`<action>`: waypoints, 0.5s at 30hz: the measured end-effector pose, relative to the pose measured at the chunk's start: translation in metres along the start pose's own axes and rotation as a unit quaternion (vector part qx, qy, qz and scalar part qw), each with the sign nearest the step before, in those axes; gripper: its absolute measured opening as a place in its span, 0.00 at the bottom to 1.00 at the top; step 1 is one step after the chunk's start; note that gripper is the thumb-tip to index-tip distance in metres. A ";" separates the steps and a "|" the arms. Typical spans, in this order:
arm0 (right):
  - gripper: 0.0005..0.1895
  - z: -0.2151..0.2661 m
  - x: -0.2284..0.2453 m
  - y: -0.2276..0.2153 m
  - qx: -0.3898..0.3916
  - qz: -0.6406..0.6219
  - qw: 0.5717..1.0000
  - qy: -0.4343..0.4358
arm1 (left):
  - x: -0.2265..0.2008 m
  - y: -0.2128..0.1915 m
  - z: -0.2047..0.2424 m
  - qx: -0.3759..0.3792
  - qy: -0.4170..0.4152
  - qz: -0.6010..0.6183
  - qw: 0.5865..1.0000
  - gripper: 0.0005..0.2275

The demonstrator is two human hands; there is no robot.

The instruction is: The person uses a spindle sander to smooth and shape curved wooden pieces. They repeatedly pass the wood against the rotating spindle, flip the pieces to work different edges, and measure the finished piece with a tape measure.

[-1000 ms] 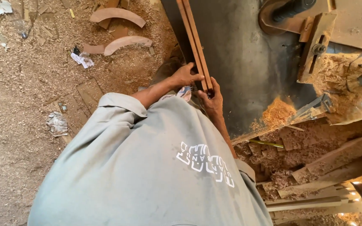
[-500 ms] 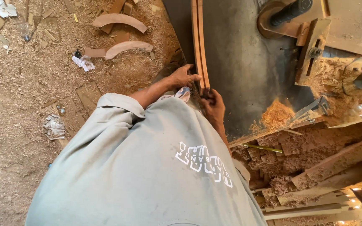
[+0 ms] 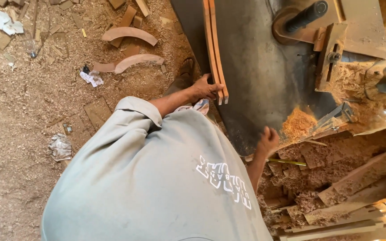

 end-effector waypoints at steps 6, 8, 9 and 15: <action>0.38 0.056 0.062 0.192 0.371 -0.169 0.870 0.276 | -0.020 -0.005 0.026 0.002 -0.005 -0.014 1.000 0.42; 0.41 0.070 0.081 0.217 0.427 -0.200 0.826 0.308 | 0.002 -0.035 -0.010 0.020 0.048 -0.192 0.980 0.35; 0.44 0.080 0.092 0.230 0.475 -0.231 0.779 0.339 | 0.011 -0.047 -0.029 0.042 0.097 -0.365 0.925 0.34; 0.34 0.079 0.093 0.239 0.442 -0.327 0.710 0.440 | 0.045 -0.150 -0.042 -0.079 0.068 -0.329 0.939 0.31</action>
Point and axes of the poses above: each hand's wrist, its own z-axis away from the middle knuckle, its own y-axis out of the palm, x = y × z, the point moved 6 cm from there along -z, towards the middle knuckle, and after that the axes turned 5 degrees about y, right-handed, at the moved point
